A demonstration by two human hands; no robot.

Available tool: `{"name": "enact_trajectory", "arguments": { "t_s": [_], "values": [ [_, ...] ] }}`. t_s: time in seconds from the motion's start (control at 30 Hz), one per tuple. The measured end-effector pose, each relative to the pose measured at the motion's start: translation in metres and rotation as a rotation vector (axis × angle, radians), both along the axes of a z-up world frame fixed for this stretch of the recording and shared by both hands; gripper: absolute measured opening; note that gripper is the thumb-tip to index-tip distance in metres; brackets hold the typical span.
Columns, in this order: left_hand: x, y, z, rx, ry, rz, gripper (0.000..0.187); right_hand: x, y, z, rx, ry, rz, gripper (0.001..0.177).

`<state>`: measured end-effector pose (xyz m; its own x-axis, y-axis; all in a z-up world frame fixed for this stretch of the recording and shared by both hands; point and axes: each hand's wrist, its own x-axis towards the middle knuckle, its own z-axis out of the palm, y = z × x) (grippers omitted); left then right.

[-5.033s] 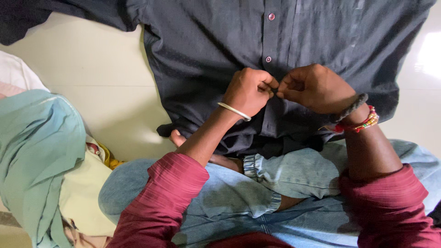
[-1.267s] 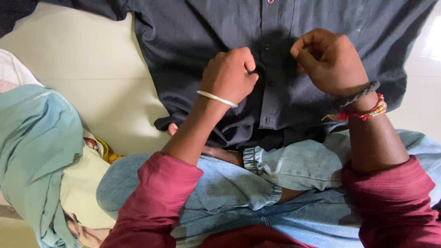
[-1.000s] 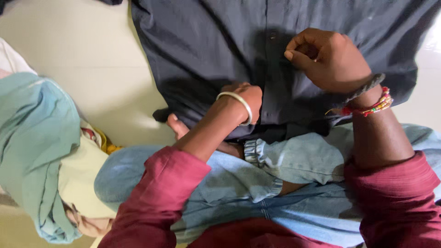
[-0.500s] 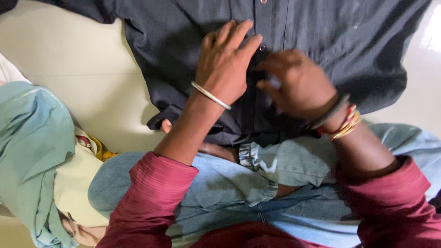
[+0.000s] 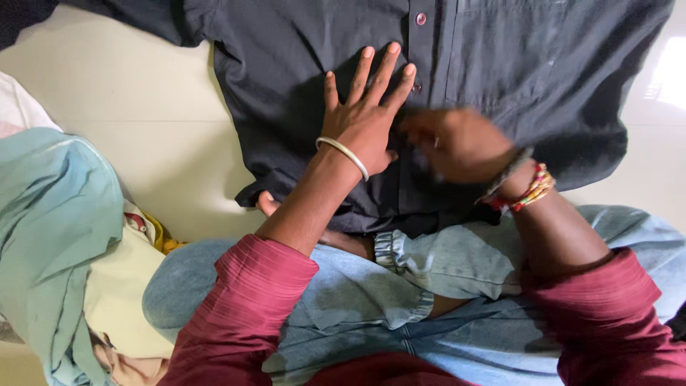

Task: The person buttons a shirt by hand while it lies flat on the floor, working down the front row of buttons and smoothing the fabric.

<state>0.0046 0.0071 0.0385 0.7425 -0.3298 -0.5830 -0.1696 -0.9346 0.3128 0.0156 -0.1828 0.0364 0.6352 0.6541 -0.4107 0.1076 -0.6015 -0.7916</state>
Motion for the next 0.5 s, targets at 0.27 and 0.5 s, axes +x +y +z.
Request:
{"name": "enact_trajectory", "arguments": {
  "t_s": [0.27,0.5],
  "values": [
    [-0.014,-0.005,-0.016,-0.020,-0.137,0.047,0.130,0.007,-0.012,0.008,0.125,-0.215,-0.102,0.023],
    [-0.027,-0.005,-0.033,0.007,-0.275,0.009,0.131,-0.004,-0.003,0.000,0.138,-0.141,0.071,0.025]
  ]
}}
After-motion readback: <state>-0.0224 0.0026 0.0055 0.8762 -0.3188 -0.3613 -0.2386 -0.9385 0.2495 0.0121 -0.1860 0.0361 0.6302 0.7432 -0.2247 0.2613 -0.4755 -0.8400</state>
